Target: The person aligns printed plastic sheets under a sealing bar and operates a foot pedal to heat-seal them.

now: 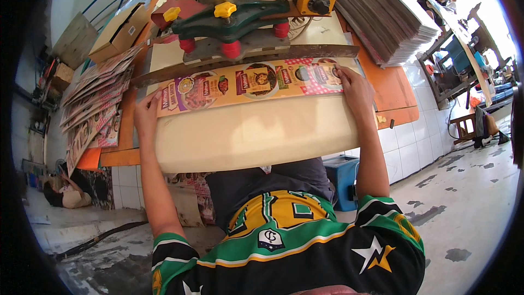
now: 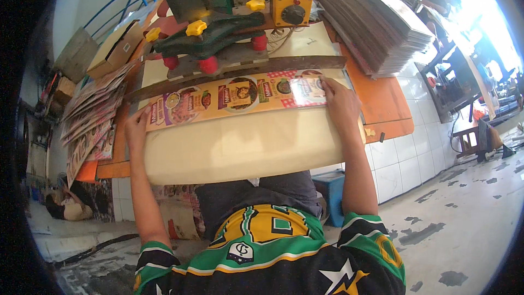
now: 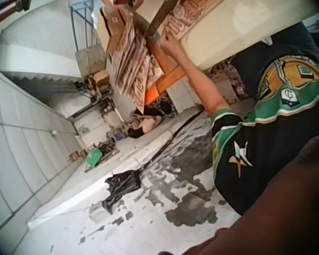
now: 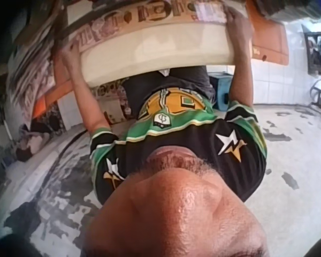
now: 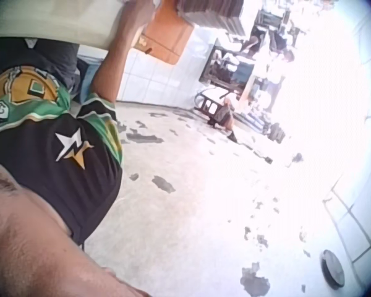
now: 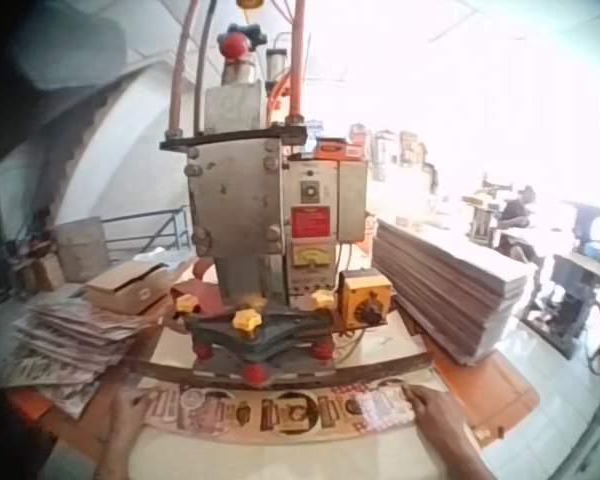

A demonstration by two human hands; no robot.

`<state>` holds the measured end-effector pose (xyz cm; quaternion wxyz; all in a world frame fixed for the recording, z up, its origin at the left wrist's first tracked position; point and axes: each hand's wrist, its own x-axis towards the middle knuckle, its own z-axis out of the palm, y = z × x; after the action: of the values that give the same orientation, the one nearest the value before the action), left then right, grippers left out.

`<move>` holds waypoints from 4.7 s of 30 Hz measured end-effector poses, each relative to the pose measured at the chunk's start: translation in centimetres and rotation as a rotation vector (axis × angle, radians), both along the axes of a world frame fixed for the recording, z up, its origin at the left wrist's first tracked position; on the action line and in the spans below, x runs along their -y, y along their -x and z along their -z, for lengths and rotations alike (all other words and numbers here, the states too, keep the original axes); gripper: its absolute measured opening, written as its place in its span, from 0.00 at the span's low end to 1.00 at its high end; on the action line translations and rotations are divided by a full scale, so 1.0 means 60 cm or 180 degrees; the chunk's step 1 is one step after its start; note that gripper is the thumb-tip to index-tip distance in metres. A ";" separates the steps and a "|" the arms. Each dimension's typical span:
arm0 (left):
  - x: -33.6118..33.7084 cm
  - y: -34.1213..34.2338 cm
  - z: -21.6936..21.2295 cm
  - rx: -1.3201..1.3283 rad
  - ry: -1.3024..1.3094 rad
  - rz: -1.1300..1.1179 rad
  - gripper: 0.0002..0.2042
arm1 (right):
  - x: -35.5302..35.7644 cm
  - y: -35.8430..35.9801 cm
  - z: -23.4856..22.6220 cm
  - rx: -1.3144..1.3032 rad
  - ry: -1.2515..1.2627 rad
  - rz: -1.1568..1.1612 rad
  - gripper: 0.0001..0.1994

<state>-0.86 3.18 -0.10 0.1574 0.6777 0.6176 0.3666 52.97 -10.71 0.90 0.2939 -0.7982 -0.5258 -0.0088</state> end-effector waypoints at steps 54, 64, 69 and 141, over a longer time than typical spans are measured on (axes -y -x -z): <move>0.077 -0.017 -0.008 0.0370 0.0128 -0.0242 0.19 | 0.011 0.000 0.010 0.0148 -0.0090 -0.0013 0.16; 0.081 -0.024 -0.014 0.0403 0.0192 -0.0282 0.19 | 0.011 0.000 0.013 0.0128 -0.0140 -0.0012 0.16; 0.083 -0.025 -0.016 0.0387 0.0193 -0.0307 0.19 | 0.010 -0.002 0.015 0.0083 -0.0141 -0.0031 0.16; 0.088 -0.031 -0.025 0.0395 0.0113 -0.0261 0.19 | 0.009 -0.001 0.009 0.0108 -0.0037 -0.0020 0.16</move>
<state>1.03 -2.08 1.42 0.1922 0.6250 0.6403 0.4031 53.05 -11.26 0.35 0.2896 -0.7946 -0.5331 -0.0244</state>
